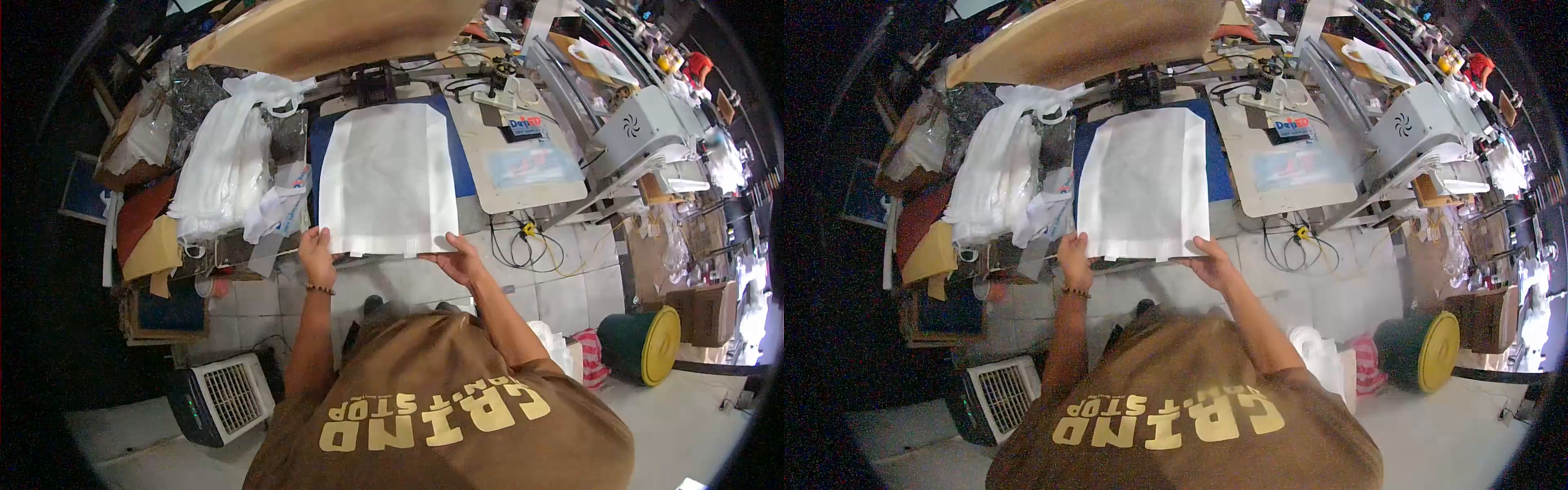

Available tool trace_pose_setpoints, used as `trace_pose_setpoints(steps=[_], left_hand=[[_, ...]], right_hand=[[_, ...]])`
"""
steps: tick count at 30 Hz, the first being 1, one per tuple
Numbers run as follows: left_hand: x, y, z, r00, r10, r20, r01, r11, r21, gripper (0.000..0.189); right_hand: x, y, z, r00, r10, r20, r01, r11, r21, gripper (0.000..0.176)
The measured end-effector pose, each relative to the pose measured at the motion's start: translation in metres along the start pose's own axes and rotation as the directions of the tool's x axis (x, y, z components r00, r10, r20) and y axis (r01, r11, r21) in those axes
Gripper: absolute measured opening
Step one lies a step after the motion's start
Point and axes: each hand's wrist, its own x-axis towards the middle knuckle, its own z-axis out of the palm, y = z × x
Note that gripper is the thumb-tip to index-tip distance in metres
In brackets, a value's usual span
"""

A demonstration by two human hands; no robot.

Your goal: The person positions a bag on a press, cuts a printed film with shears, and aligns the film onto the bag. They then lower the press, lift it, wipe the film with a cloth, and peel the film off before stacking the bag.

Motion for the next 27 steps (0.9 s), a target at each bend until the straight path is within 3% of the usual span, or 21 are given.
trace_pose_setpoints(steps=[1, 2, 3, 5, 6, 8, 11, 14, 15, 16, 18, 19, 20, 21, 23, 24, 25, 26, 27], left_hand=[[-0.003, -0.003, 0.001, 1.000, 0.008, -0.023, -0.008, 1.000, -0.001, 0.021], [-0.003, -0.006, 0.004, 0.999, 0.018, -0.046, -0.019, 1.000, -0.004, 0.023], [-0.008, -0.002, 0.009, 0.999, 0.020, -0.046, -0.020, 1.000, -0.004, 0.023], [-0.019, 0.014, 0.021, 0.997, 0.069, -0.033, -0.058, 0.965, 0.258, 0.023], [-0.023, 0.023, 0.024, 0.996, 0.078, -0.033, -0.068, 0.966, 0.250, 0.023], [-0.033, 0.034, 0.022, 0.997, 0.025, 0.068, -0.050, 0.919, 0.390, 0.025], [-0.021, -0.007, 0.005, 0.992, 0.078, 0.099, -0.100, 0.968, 0.232, 0.028], [0.017, -0.042, -0.003, 0.959, 0.249, 0.131, -0.277, 0.923, 0.267, 0.031], [0.025, -0.041, 0.000, 0.930, 0.337, 0.145, -0.365, 0.893, 0.264, 0.032], [0.022, -0.029, 0.008, 0.933, 0.329, 0.149, -0.358, 0.894, 0.269, 0.032], [0.007, 0.012, 0.032, 0.997, 0.054, 0.060, -0.060, 0.994, 0.096, 0.036], [0.011, 0.015, 0.034, 0.996, 0.054, 0.068, -0.060, 0.994, 0.095, 0.036], [0.011, 0.015, 0.036, 0.996, 0.062, 0.062, -0.065, 0.996, 0.058, 0.035], [0.009, 0.014, 0.038, 0.996, 0.063, 0.060, -0.065, 0.998, 0.023, 0.034], [0.010, 0.018, 0.034, 0.997, 0.065, 0.051, -0.069, 0.993, 0.096, 0.034], [0.011, 0.019, 0.033, 0.996, 0.082, 0.038, -0.087, 0.983, 0.164, 0.034], [0.010, 0.021, 0.032, 0.996, 0.059, 0.069, -0.070, 0.985, 0.160, 0.034], [0.008, 0.025, 0.029, 0.992, 0.090, 0.091, -0.106, 0.977, 0.184, 0.037], [0.011, 0.026, 0.021, 0.986, 0.127, 0.110, -0.148, 0.967, 0.206, 0.040]], right_hand=[[-0.004, -0.004, 0.012, 0.997, -0.037, 0.064, 0.034, 0.998, 0.054, 0.055], [-0.003, -0.005, 0.018, 0.996, -0.064, -0.053, 0.048, 0.964, -0.262, 0.056], [0.000, -0.008, 0.020, 0.997, -0.065, -0.051, 0.049, 0.964, -0.262, 0.056], [0.008, -0.021, 0.020, 0.930, 0.025, -0.367, -0.168, 0.917, -0.361, 0.058], [0.014, -0.021, 0.006, 0.893, 0.062, -0.446, -0.235, 0.909, -0.345, 0.058], [0.010, -0.030, -0.005, 0.907, 0.072, -0.415, -0.255, 0.878, -0.404, 0.059], [0.012, -0.026, -0.014, 0.930, 0.087, -0.358, -0.248, 0.867, -0.433, 0.063], [0.025, -0.034, -0.001, 0.924, 0.014, -0.382, -0.224, 0.829, -0.512, 0.066], [0.041, -0.041, -0.003, 0.947, 0.108, -0.304, -0.203, 0.932, -0.300, 0.065], [0.048, -0.042, -0.006, 0.962, 0.180, -0.207, -0.197, 0.978, -0.065, 0.064], [0.052, -0.038, -0.007, 0.980, 0.126, -0.151, -0.138, 0.988, -0.074, 0.064], [0.056, -0.042, -0.003, 0.994, 0.066, -0.087, -0.073, 0.993, -0.089, 0.064], [0.049, -0.039, 0.000, 0.971, -0.235, 0.042, 0.189, 0.649, -0.737, 0.056], [0.040, -0.041, 0.015, 0.970, -0.241, 0.028, 0.182, 0.648, -0.740, 0.056], [0.019, -0.043, 0.051, 0.984, -0.151, -0.090, -0.069, 0.138, -0.988, 0.047], [0.015, -0.035, 0.061, 0.978, -0.166, -0.123, -0.101, 0.137, -0.985, 0.047], [0.013, -0.025, 0.072, 0.942, -0.125, -0.311, -0.180, 0.596, -0.783, 0.046], [0.010, -0.022, 0.074, 0.896, -0.015, -0.443, -0.175, 0.907, -0.384, 0.046], [0.009, -0.020, 0.064, 0.885, -0.030, -0.464, -0.169, 0.909, -0.382, 0.046]])
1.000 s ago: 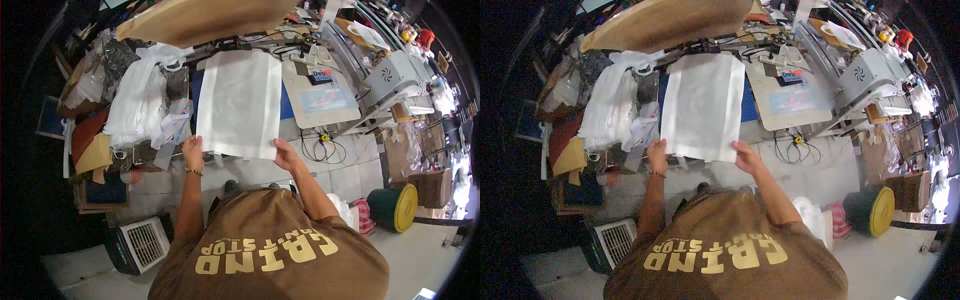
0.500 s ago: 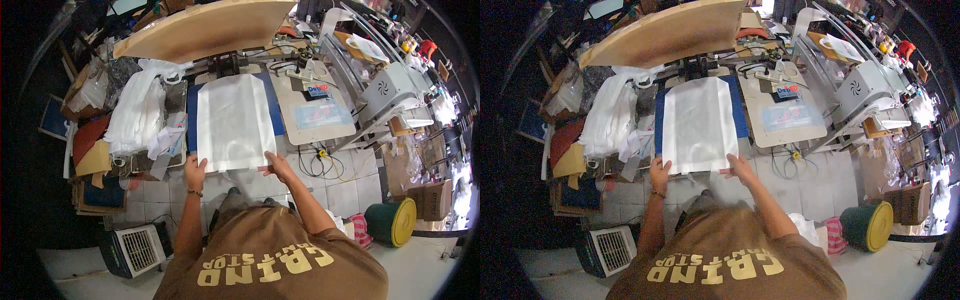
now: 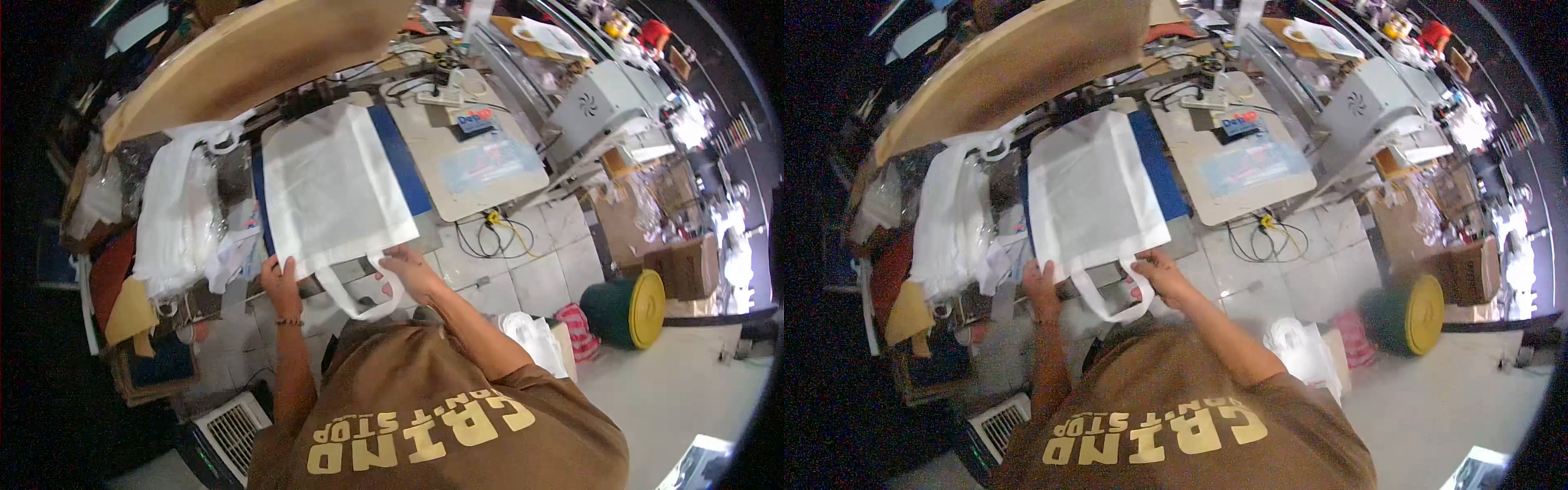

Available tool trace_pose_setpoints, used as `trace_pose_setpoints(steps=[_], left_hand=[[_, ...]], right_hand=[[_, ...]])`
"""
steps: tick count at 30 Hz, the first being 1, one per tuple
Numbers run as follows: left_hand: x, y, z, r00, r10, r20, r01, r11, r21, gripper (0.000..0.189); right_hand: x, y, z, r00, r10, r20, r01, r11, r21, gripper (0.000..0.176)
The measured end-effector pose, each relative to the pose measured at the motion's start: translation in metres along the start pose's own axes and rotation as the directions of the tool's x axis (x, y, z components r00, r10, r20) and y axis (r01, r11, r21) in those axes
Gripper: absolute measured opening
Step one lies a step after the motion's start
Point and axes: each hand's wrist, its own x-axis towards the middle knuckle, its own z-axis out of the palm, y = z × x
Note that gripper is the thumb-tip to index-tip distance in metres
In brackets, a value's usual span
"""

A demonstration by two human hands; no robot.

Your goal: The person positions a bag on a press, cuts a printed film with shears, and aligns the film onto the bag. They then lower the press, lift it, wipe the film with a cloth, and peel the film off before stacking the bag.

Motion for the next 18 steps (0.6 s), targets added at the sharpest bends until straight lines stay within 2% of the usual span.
trace_pose_setpoints(steps=[1, 2, 3, 4, 6, 7, 8, 9, 10, 11, 12, 14, 15, 16, 18], left_hand=[[0.006, -0.020, -0.011, 1.000, -0.006, 0.023, 0.006, 1.000, 0.000, 0.040], [0.014, -0.053, -0.022, 0.998, 0.057, -0.005, -0.056, 0.997, 0.055, 0.043], [0.018, -0.072, -0.026, 0.992, 0.122, -0.032, -0.118, 0.987, 0.110, 0.045], [0.009, -0.053, -0.018, 0.993, 0.118, -0.018, -0.115, 0.988, 0.108, 0.045], [-0.013, -0.013, -0.008, 0.999, 0.012, -0.030, -0.008, 0.989, 0.145, 0.051], [-0.012, -0.004, -0.012, 0.997, -0.074, -0.011, 0.072, 0.905, 0.419, 0.060], [-0.014, 0.002, -0.011, 0.997, -0.078, 0.009, 0.068, 0.907, 0.417, 0.060], [-0.015, 0.008, -0.008, 0.977, 0.208, 0.049, -0.183, 0.697, 0.693, 0.062], [-0.013, 0.014, -0.004, 0.873, 0.454, 0.176, -0.356, 0.349, 0.867, 0.065], [-0.009, 0.022, 0.000, 0.891, 0.401, 0.212, -0.390, 0.439, 0.810, 0.064], [-0.003, 0.028, 0.010, 0.890, 0.398, 0.224, -0.400, 0.444, 0.802, 0.064], [0.014, 0.040, 0.039, 0.802, 0.421, 0.423, -0.597, 0.544, 0.590, 0.060], [0.028, 0.033, 0.054, 0.762, 0.436, 0.479, -0.648, 0.510, 0.566, 0.068], [0.038, 0.035, 0.073, 0.758, 0.438, 0.484, -0.653, 0.514, 0.557, 0.068], [0.049, 0.039, 0.107, 0.737, 0.428, 0.523, -0.669, 0.353, 0.654, 0.070]], right_hand=[[0.007, 0.011, -0.010, 0.987, 0.108, 0.120, -0.119, 0.989, 0.086, 0.044], [0.010, 0.018, -0.016, 0.948, 0.199, 0.250, -0.242, 0.957, 0.157, 0.042], [0.002, 0.012, -0.016, 0.925, 0.264, 0.274, -0.340, 0.897, 0.284, 0.043], [-0.001, 0.016, -0.015, 0.929, 0.262, 0.262, -0.335, 0.896, 0.292, 0.043], [-0.005, 0.029, -0.014, 0.991, 0.132, 0.006, -0.132, 0.989, -0.066, 0.042], [-0.003, 0.038, -0.021, 0.999, 0.019, 0.034, -0.016, 0.997, -0.082, 0.040], [0.001, 0.048, -0.027, 1.000, 0.015, 0.015, -0.014, 0.997, -0.078, 0.040], [0.009, 0.057, -0.032, 0.999, -0.042, 0.008, 0.043, 0.993, -0.113, 0.038], [0.012, 0.059, -0.033, 0.995, -0.099, 0.003, 0.099, 0.984, -0.148, 0.035], [0.013, 0.062, -0.035, 0.993, -0.118, 0.003, 0.118, 0.989, -0.086, 0.033], [0.013, 0.063, -0.035, 0.993, -0.121, -0.012, 0.119, 0.989, -0.086, 0.033], [0.013, 0.064, -0.032, 0.983, -0.180, -0.028, 0.172, 0.967, -0.190, 0.032], [0.014, 0.065, -0.028, 0.982, -0.184, -0.038, 0.173, 0.966, -0.194, 0.032], [0.015, 0.065, -0.023, 0.981, -0.182, -0.063, 0.167, 0.966, -0.196, 0.029], [0.016, 0.065, -0.023, 0.977, -0.189, -0.101, 0.166, 0.966, -0.201, 0.026]])
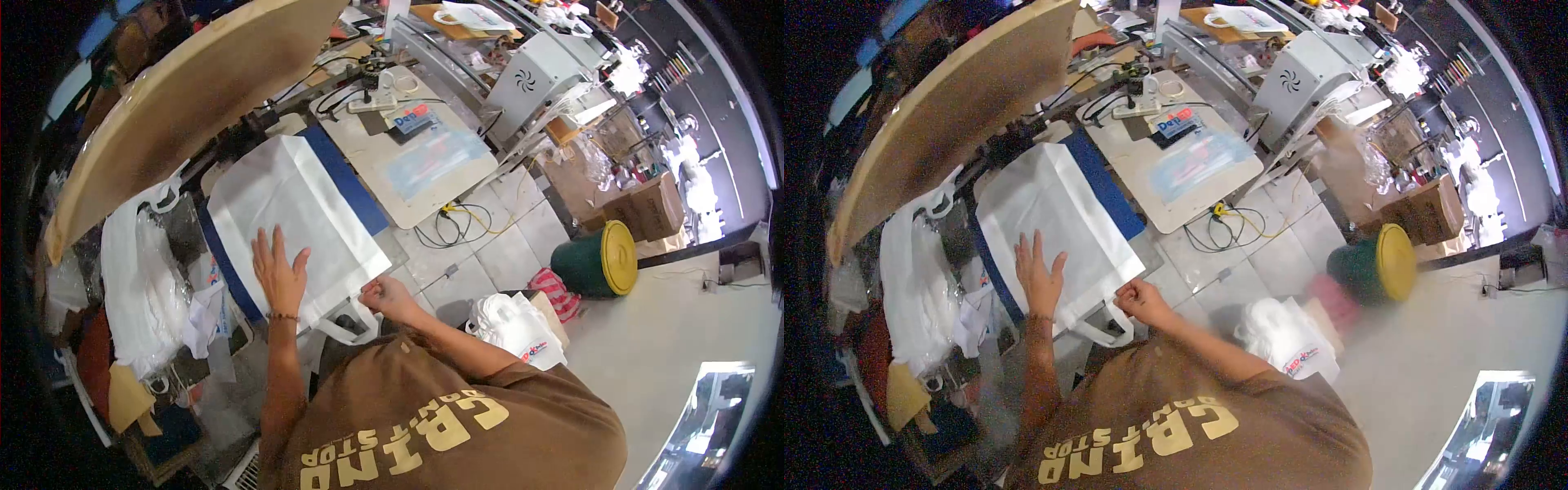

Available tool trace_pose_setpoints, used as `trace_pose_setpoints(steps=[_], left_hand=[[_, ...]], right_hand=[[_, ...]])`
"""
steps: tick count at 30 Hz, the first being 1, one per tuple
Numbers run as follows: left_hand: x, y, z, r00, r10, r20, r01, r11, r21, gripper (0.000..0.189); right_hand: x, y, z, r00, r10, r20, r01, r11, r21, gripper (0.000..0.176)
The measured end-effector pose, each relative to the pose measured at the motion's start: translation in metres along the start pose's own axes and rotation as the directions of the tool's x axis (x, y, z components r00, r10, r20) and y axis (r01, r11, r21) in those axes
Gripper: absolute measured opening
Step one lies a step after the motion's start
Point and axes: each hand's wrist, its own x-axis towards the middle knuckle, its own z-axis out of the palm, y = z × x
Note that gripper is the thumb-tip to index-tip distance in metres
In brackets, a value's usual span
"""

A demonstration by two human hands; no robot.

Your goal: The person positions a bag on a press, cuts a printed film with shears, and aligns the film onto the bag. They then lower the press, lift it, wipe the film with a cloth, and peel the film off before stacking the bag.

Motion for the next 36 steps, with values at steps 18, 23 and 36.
trace_pose_setpoints(steps=[18, 23, 36], left_hand=[[0.011, -0.002, 0.029, 0.989, -0.076, 0.124, 0.039, 0.961, 0.273, 0.068], [0.012, -0.006, 0.031, 0.991, -0.081, 0.109, 0.045, 0.952, 0.303, 0.068], [0.010, -0.004, 0.029, 0.991, -0.088, 0.103, 0.055, 0.956, 0.289, 0.066]], right_hand=[[0.212, -0.037, -0.236, 0.753, -0.645, 0.128, 0.081, -0.102, -0.992, 0.053], [0.215, -0.037, -0.251, 0.794, -0.569, 0.212, 0.209, -0.072, -0.975, 0.039], [0.218, -0.057, -0.277, 0.764, -0.543, 0.348, 0.437, 0.040, -0.898, 0.059]])
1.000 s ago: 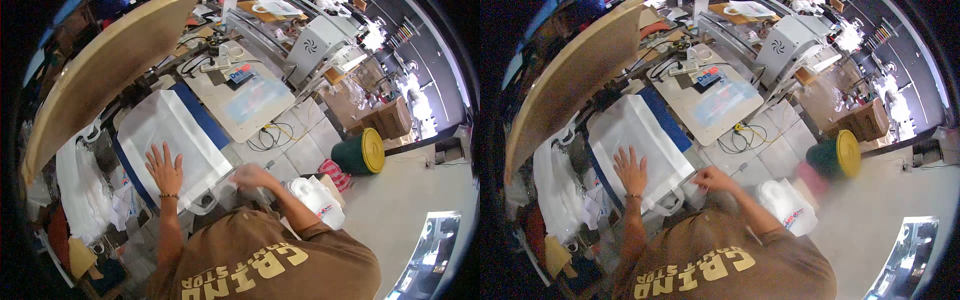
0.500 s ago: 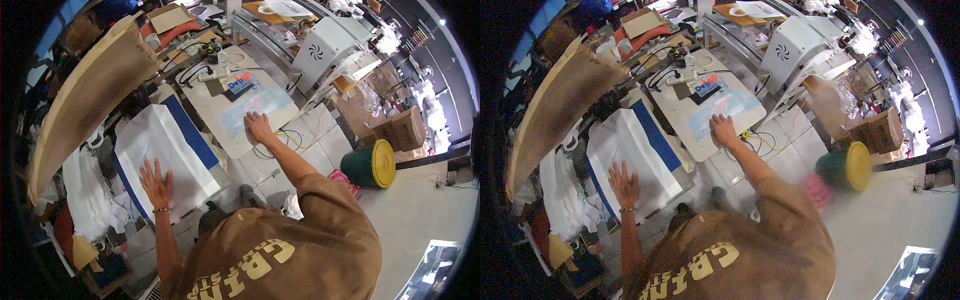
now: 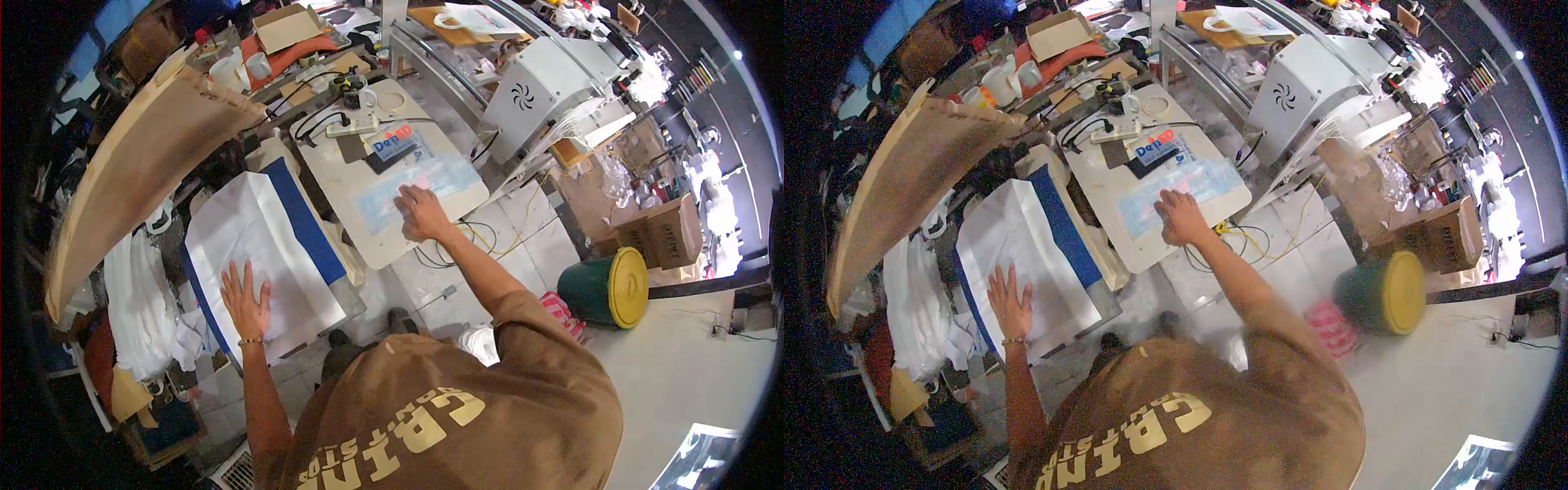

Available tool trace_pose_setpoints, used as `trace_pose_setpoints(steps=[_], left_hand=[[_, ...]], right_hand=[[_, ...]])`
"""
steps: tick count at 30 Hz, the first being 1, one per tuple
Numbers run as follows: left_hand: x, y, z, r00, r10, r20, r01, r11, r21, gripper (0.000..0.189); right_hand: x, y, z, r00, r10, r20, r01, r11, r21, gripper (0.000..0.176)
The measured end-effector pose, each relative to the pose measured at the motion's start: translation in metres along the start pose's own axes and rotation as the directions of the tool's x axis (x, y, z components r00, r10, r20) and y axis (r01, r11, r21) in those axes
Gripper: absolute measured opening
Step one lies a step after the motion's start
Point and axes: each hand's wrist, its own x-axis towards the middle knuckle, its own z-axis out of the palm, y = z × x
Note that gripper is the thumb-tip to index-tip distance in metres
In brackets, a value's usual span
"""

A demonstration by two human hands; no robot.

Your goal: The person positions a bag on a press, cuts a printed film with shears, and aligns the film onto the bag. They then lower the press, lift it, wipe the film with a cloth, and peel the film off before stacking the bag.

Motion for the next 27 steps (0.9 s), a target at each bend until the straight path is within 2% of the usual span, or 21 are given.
trace_pose_setpoints(steps=[1, 2, 4, 5, 7, 8, 10, 12, 14, 17, 21, 23, 27], left_hand=[[-0.001, 0.001, -0.002, 1.000, -0.002, 0.005, 0.002, 1.000, 0.006, 0.066], [0.000, 0.002, -0.003, 1.000, -0.005, 0.004, 0.005, 1.000, -0.003, 0.065], [0.002, 0.003, -0.005, 1.000, -0.008, 0.003, 0.008, 1.000, -0.007, 0.065], [0.003, 0.002, -0.005, 1.000, 0.000, -0.004, 0.000, 1.000, -0.021, 0.065], [0.002, 0.000, -0.003, 1.000, 0.007, -0.007, -0.007, 1.000, -0.027, 0.064], [0.002, -0.001, -0.002, 1.000, 0.015, -0.019, -0.016, 1.000, -0.025, 0.065], [0.003, -0.001, -0.002, 0.999, 0.020, -0.031, -0.020, 1.000, -0.019, 0.065], [0.002, 0.001, -0.004, 1.000, 0.005, -0.016, -0.005, 0.999, -0.033, 0.065], [0.002, 0.004, -0.008, 1.000, -0.002, -0.011, 0.001, 0.999, -0.043, 0.065], [0.002, 0.005, -0.010, 1.000, -0.002, -0.009, 0.002, 0.998, -0.062, 0.065], [0.002, 0.006, -0.009, 1.000, -0.015, -0.010, 0.015, 0.999, -0.050, 0.066], [0.003, 0.006, -0.009, 1.000, -0.030, 0.003, 0.031, 0.999, -0.040, 0.067], [0.005, 0.006, -0.009, 0.999, -0.048, 0.016, 0.049, 0.998, -0.046, 0.067]], right_hand=[[0.002, 0.004, -0.004, 0.999, -0.018, 0.033, 0.020, 0.998, -0.058, 0.067], [0.008, 0.015, -0.001, 0.999, -0.019, 0.034, 0.021, 0.998, -0.051, 0.067], [0.025, 0.050, 0.016, 0.993, 0.095, 0.075, -0.098, 0.994, 0.048, 0.082], [0.034, 0.063, 0.014, 0.993, 0.093, 0.074, -0.097, 0.994, 0.053, 0.082], [0.050, 0.078, 0.010, 0.955, 0.236, 0.177, -0.218, 0.969, -0.114, 0.095], [0.055, 0.080, 0.006, 0.956, 0.234, 0.179, -0.218, 0.970, -0.106, 0.095], [0.068, 0.078, -0.013, 0.910, 0.248, 0.332, -0.193, 0.962, -0.190, 0.103], [0.083, 0.079, -0.017, 0.896, 0.234, 0.378, -0.185, 0.969, -0.161, 0.103], [0.097, 0.072, -0.023, 0.856, 0.243, 0.456, -0.099, 0.943, -0.317, 0.109], [0.107, 0.076, -0.016, 0.845, 0.260, 0.468, -0.083, 0.927, -0.365, 0.113], [0.110, 0.077, -0.019, 0.845, 0.209, 0.493, -0.036, 0.941, -0.337, 0.115], [0.108, 0.081, -0.019, 0.870, 0.153, 0.468, -0.042, 0.970, -0.238, 0.111], [0.107, 0.077, -0.026, 0.854, 0.189, 0.484, -0.061, 0.961, -0.268, 0.107]])
